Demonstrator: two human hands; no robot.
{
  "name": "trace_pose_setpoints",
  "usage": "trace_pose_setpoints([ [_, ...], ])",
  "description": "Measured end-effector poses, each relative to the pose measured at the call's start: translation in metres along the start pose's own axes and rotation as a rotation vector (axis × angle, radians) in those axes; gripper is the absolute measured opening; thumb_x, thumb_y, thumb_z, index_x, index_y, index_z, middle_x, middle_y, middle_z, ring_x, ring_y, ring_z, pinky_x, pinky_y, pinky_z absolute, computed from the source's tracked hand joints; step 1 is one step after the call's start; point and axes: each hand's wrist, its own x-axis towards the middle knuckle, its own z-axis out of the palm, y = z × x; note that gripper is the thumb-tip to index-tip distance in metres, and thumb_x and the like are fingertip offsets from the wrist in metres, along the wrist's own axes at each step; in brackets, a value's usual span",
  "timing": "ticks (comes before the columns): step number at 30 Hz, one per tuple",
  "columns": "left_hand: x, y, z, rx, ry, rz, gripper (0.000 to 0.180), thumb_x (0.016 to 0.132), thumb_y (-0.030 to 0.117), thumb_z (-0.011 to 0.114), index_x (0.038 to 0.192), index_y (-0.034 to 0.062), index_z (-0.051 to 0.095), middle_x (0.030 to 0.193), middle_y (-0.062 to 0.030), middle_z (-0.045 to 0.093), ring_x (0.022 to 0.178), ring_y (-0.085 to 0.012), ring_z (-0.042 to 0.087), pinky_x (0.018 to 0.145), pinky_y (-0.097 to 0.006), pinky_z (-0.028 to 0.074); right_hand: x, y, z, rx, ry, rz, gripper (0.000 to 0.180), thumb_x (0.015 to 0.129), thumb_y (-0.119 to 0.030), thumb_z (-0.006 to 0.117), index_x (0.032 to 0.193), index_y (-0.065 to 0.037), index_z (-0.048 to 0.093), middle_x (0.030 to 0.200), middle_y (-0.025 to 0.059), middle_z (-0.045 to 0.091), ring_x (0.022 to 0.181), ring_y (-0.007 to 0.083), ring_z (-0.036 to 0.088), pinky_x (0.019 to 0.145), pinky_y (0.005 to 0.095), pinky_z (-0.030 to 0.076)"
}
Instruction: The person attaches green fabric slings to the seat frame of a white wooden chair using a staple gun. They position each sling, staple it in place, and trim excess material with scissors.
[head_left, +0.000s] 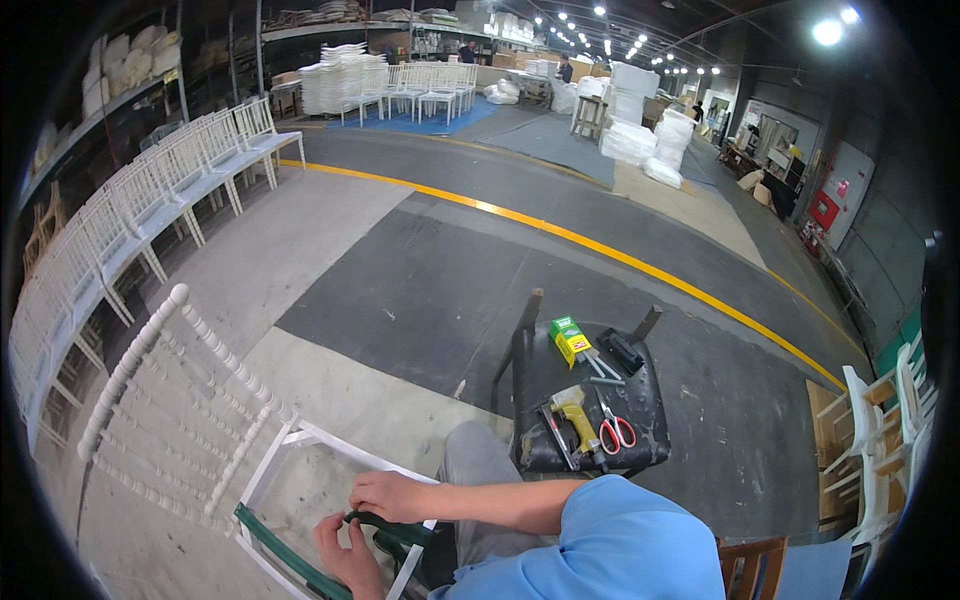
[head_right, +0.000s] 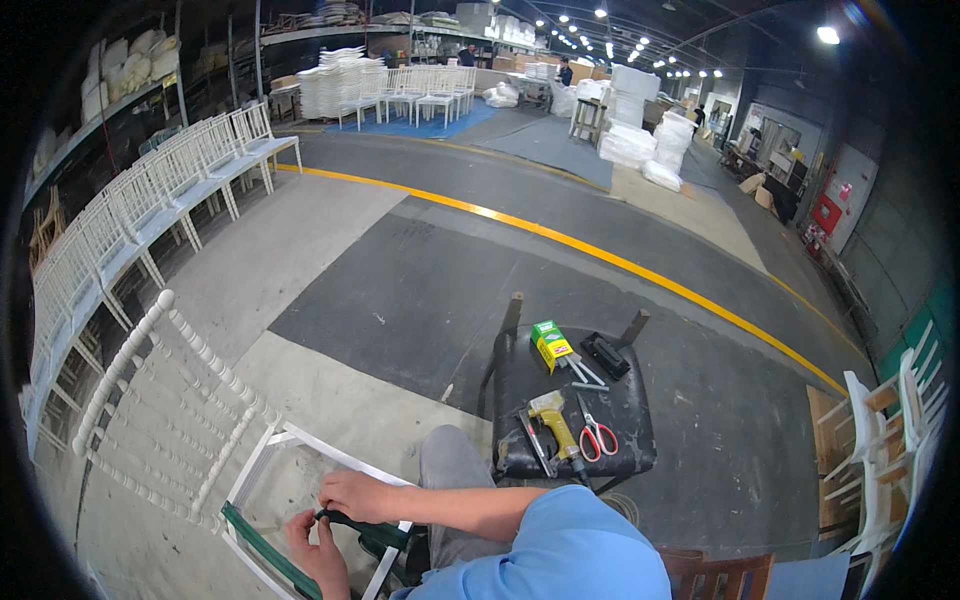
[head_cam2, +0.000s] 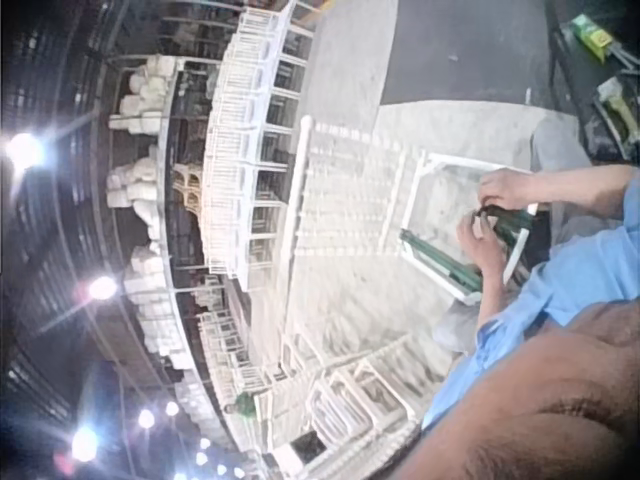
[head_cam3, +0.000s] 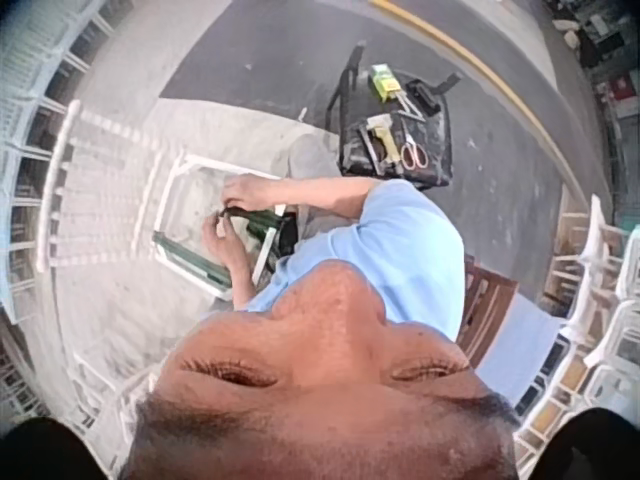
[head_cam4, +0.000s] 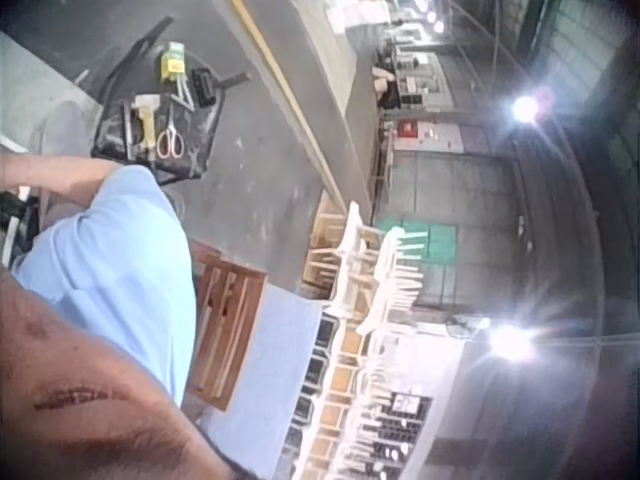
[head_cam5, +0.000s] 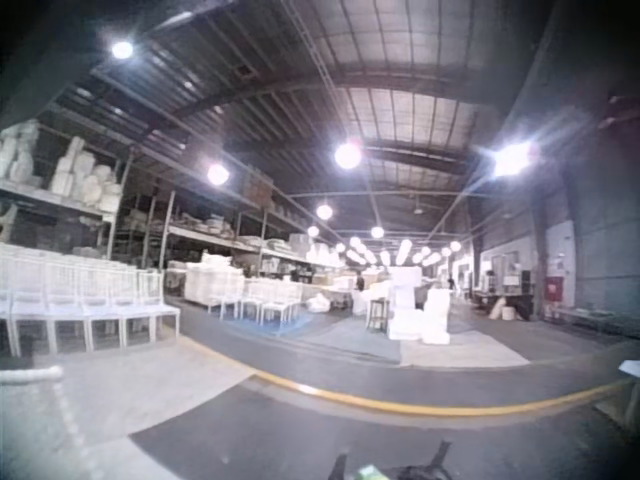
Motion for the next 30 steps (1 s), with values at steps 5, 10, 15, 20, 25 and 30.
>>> trace_pose_setpoints([
  [5,0.005,0.008,-0.009,0.147,-0.089,0.127,0.015,0.083,-0.001,0.074,0.096,0.0012,0.069,0.101,-0.0139,0.062,0.097,-0.0324,0.062,0.087,-0.042,0.050,0.005,0.005,0.002,-0.016,-0.037,-0.019,0.011,0.090,-0.008,0.068,0.099,-0.004,0.064,0.102,0.0123,0.059,0.099,0.0341,0.062,0.083,0.0429,0.051],
  [10,0.018,-0.004,-0.012,0.254,-0.151,0.173,0.011,0.088,0.005,0.073,0.096,-0.0002,0.066,0.090,-0.0121,0.063,0.088,-0.0289,0.062,0.081,-0.039,0.049,0.023,0.018,0.002,-0.060,-0.102,-0.071,0.011,0.089,-0.008,0.069,0.099,-0.004,0.064,0.103,0.0120,0.060,0.097,0.0330,0.063,0.080,0.0421,0.051],
  [15,0.056,-0.014,-0.007,0.194,-0.153,0.039,0.013,0.093,0.009,0.071,0.097,-0.0013,0.065,0.086,-0.0145,0.066,0.080,-0.0308,0.064,0.077,-0.040,0.050,0.043,0.050,0.025,0.448,-0.188,0.399,0.025,0.094,-0.011,0.068,0.117,-0.005,0.063,0.109,0.0097,0.068,0.099,0.0227,0.066,0.083,0.0379,0.051],
  [20,0.117,-0.087,-0.002,0.207,-0.175,-0.240,0.018,0.092,0.016,0.073,0.096,-0.0011,0.071,0.088,-0.0170,0.070,0.083,-0.0306,0.068,0.076,-0.041,0.052,-0.005,0.112,0.082,0.653,-0.129,0.605,0.055,0.091,-0.017,0.078,0.139,0.000,0.056,0.112,0.0103,0.071,0.103,0.0182,0.064,0.087,0.0353,0.052],
  [25,0.161,-0.147,0.005,0.339,-0.152,-0.237,0.025,0.092,0.026,0.069,0.095,0.0012,0.074,0.090,-0.0201,0.072,0.086,-0.0381,0.069,0.078,-0.046,0.053,-0.002,0.123,0.084,0.439,-0.232,0.855,0.053,0.087,-0.015,0.079,0.135,-0.005,0.060,0.091,0.0117,0.073,0.078,0.0205,0.070,0.070,0.0378,0.056],
  [30,0.197,-0.189,0.017,0.488,-0.019,-0.268,0.017,0.089,0.023,0.073,0.092,0.0058,0.075,0.084,-0.0131,0.073,0.086,-0.0337,0.067,0.079,-0.046,0.051,0.046,0.134,0.074,0.114,-0.155,0.646,0.049,0.088,-0.011,0.077,0.134,-0.005,0.061,0.098,0.0118,0.071,0.085,0.0240,0.070,0.077,0.0380,0.057],
])
